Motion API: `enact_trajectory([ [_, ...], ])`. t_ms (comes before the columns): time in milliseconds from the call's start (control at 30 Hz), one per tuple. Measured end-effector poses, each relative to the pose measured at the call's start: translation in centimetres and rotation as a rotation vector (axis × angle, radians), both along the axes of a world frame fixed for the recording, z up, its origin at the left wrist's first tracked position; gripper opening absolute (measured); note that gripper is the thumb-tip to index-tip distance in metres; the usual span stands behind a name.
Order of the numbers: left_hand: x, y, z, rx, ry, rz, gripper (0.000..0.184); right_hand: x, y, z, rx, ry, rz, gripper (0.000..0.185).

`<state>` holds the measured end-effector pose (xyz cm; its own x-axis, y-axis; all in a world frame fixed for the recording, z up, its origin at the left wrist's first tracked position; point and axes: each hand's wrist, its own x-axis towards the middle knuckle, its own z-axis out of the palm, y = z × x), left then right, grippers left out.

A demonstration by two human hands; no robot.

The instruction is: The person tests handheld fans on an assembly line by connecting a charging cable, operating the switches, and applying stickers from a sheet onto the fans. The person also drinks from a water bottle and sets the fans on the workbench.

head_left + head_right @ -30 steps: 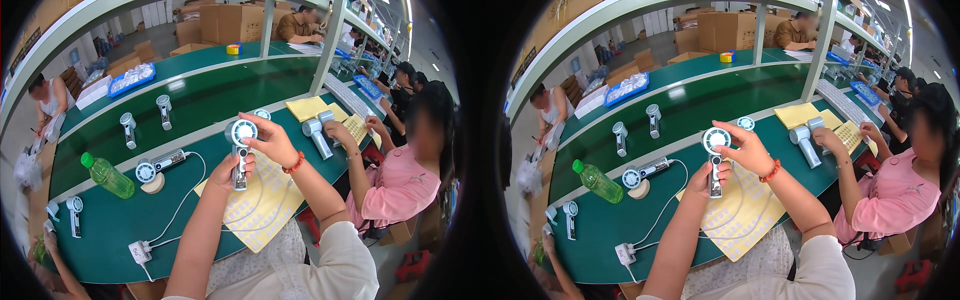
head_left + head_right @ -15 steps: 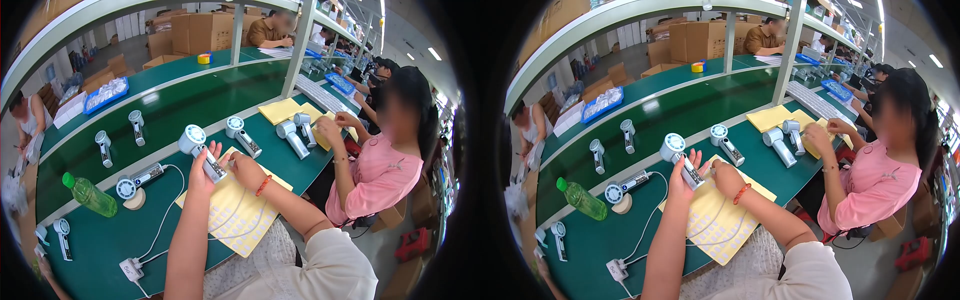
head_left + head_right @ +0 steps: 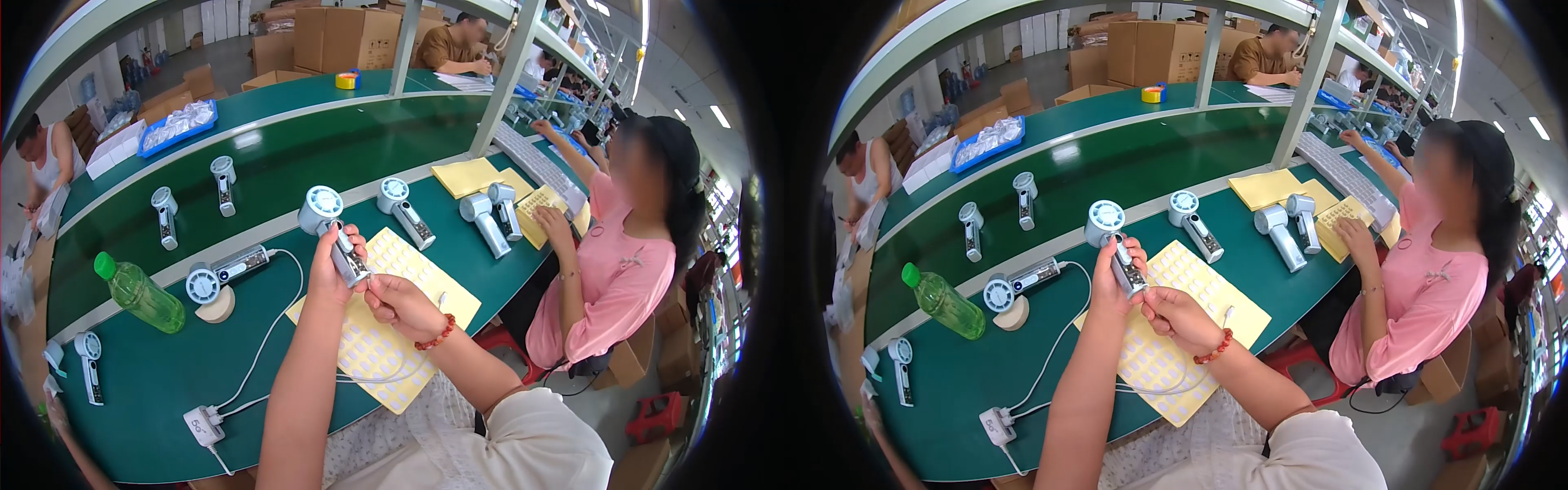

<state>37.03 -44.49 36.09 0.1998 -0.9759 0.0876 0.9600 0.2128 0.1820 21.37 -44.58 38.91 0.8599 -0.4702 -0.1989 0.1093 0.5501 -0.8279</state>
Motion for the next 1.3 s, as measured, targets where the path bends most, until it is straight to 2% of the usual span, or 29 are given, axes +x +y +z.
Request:
enact_trajectory([
  [100, -0.3, 0.1, 0.3, 0.06, -0.072, 0.06, 0.023, 0.0, 0.3, -0.3, 0.022, -0.015, -0.008, 0.023],
  [400, -0.1, 0.6, 0.0, -0.029, -0.203, -0.067, 0.024, -0.2, 1.8, -0.6, 0.047, 0.008, -0.066, 0.024],
  [533, -0.6, 0.3, 0.0, -0.019, -0.106, -0.077, 0.024, -0.6, 2.0, -0.2, -0.006, 0.018, -0.071, 0.024],
  [733, -0.8, 0.1, -0.2, 0.004, -0.046, -0.069, 0.025, -0.7, 1.7, -0.7, 0.061, -0.045, -0.066, 0.023],
  [867, -0.9, 0.4, 0.1, -0.005, -0.127, -0.058, 0.025, -0.8, 1.6, -0.7, 0.085, 0.007, -0.06, 0.024],
  [1100, -0.7, 0.7, 0.1, -0.077, -0.34, -0.142, 0.038, -1.3, 1.7, -0.6, 0.189, 0.016, -0.019, 0.022],
  [1300, -0.7, 0.9, 0.3, -0.126, -0.266, -0.249, 0.043, -1.6, 1.4, -0.7, 0.221, 0.0, 0.044, 0.021],
])
